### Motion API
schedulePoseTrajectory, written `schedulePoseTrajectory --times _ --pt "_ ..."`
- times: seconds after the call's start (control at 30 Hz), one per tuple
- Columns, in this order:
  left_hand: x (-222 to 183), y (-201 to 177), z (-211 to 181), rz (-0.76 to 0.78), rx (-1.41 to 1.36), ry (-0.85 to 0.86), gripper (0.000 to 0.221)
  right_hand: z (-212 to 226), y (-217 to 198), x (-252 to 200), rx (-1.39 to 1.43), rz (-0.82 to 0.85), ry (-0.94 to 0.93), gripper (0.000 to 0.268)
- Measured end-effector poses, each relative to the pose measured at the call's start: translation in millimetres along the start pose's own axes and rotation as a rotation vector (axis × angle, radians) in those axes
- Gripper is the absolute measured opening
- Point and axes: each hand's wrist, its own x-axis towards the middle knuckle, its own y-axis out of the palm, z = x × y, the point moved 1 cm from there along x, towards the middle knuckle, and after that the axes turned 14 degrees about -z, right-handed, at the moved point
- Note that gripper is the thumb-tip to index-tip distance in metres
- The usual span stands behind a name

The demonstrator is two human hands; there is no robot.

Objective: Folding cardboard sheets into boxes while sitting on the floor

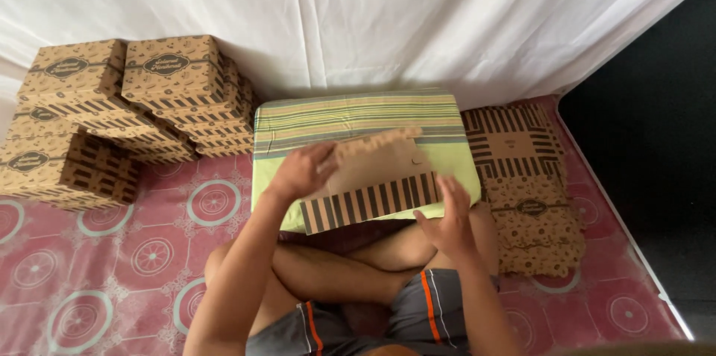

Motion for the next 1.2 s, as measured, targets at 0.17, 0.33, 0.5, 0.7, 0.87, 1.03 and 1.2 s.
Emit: schedulePoseTrajectory --times 0.17,0.33,0.5,0.7,0.87,1.03,1.2 --pt "29 -6 33 -0.15 -0.056 -0.231 0.012 6 1 47 0.045 0.148 -0.118 0.102" --pt "48 -10 56 -0.469 0.098 -0.451 0.016 -16 28 41 -0.286 0.45 -0.151 0.082" --pt "39 -36 73 -0.539 0.019 -0.443 0.006 -35 -4 39 -0.109 0.203 -0.264 0.016" --pt "-12 -77 42 -0.645 0.102 -0.782 0.014 -98 -20 50 -0.112 -0.133 -0.275 0.027" --pt "-100 -51 65 -0.554 0.434 -0.86 0.022 -72 -16 73 -0.199 0.436 -0.179 0.049" --pt "-106 -66 20 -0.331 0.498 -0.173 0.046 38 -50 83 -0.371 0.618 -0.17 0.106" --pt "-85 -77 -38 0.122 0.121 0.011 0.07 43 -45 21 -0.274 0.585 -0.49 0.063"
